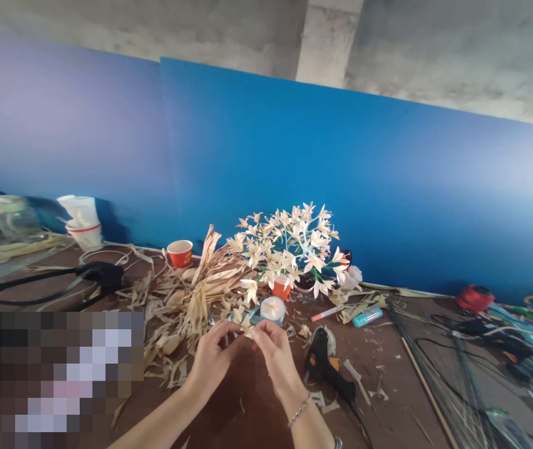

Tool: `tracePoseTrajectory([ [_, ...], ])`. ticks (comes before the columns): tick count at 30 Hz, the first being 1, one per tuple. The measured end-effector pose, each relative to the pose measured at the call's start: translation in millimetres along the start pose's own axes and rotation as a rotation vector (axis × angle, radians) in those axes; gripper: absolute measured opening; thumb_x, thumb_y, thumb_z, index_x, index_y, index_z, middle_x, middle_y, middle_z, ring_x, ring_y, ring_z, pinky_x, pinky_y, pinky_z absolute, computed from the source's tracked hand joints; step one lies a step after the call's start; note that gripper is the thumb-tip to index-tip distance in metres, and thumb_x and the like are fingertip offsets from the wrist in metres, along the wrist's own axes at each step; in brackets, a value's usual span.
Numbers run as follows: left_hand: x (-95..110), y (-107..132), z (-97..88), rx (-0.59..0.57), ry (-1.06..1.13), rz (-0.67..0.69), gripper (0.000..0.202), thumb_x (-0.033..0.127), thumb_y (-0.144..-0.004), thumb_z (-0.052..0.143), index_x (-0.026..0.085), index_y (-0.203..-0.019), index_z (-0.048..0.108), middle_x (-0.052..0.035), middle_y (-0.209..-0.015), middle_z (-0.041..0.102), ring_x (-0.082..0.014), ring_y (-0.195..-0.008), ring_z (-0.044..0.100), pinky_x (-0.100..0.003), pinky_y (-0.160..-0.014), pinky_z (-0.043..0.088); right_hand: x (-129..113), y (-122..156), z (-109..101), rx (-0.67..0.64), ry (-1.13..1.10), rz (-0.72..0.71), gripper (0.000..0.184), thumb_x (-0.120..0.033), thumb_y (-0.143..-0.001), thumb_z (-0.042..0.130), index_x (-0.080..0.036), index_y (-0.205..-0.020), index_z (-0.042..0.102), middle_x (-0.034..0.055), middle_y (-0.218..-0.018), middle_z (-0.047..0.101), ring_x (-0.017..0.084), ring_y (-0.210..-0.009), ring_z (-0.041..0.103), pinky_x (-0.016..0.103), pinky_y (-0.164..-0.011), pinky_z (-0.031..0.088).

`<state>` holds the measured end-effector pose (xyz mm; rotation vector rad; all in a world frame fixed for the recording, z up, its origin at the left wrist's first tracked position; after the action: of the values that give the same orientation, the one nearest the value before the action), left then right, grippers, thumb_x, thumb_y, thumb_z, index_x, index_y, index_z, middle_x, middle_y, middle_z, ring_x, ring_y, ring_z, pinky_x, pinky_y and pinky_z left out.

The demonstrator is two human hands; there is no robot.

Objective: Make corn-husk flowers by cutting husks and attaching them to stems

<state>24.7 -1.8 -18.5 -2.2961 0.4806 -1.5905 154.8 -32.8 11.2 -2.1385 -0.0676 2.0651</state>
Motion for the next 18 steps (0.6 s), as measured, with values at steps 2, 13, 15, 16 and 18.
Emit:
tracePoseTrajectory([
  [2,2,0,-0.1,0.000,0.011,0.017,0.008,0.016,-0.071,0.054,0.018,-0.069,0.062,-0.0006,-0.066,0.060,-0.0144,-0.062,0.054,-0.023,-0.059,0.041,1,0,0,0.018,-0.018,0.007,0.023,-0.034,-0.073,0.053,-0.018,-0.057,0.045,-0.0036,-0.055,0.041,0.012,-0.057,0.037,0.022,-0.055,0.030],
  [13,3,1,-3.0,0.017,0.010,0.090,0.009,0.017,-0.073,0.052,0.018,-0.070,0.060,-0.0029,-0.071,0.063,-0.0167,-0.069,0.057,-0.027,-0.066,0.045,0,1,0,0.064,0.070,-0.082,0.010,-0.024,-0.075,0.048,-0.018,-0.067,0.046,-0.0035,-0.061,0.041,0.011,-0.059,0.038,0.022,-0.057,0.034],
  [15,3,0,-3.5,0.011,-0.050,0.107,0.008,0.017,-0.073,0.053,0.018,-0.070,0.060,-0.0028,-0.070,0.063,-0.0172,-0.069,0.057,-0.028,-0.067,0.044,-3,5,0,0.170,0.245,-0.240,0.005,-0.023,-0.076,0.049,-0.018,-0.075,0.047,-0.0017,-0.068,0.044,0.013,-0.065,0.043,0.025,-0.063,0.037],
  [16,3,0,-3.8,0.006,-0.078,0.117,0.008,0.017,-0.074,0.053,0.019,-0.070,0.060,-0.0028,-0.070,0.063,-0.0175,-0.070,0.056,-0.029,-0.068,0.044,-5,7,0,0.211,0.354,-0.334,0.005,-0.022,-0.075,0.050,-0.019,-0.078,0.048,-0.0004,-0.073,0.046,0.014,-0.070,0.044,0.027,-0.068,0.038],
  [18,4,1,-4.2,-0.012,-0.116,0.137,0.009,0.017,-0.074,0.052,0.019,-0.069,0.059,-0.0029,-0.070,0.062,-0.0180,-0.071,0.056,-0.029,-0.069,0.043,-9,11,3,0.248,0.572,-0.505,0.008,-0.020,-0.073,0.053,-0.019,-0.079,0.049,0.0021,-0.080,0.048,0.017,-0.078,0.046,0.032,-0.076,0.037],
])
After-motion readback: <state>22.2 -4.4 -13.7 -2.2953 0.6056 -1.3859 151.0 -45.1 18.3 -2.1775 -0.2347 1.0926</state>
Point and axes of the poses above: each hand's wrist, its own y-axis away from the middle knuckle, its own z-axis out of the palm, x = y × z, the point moved 1 cm from there along -y, towards the middle knuckle
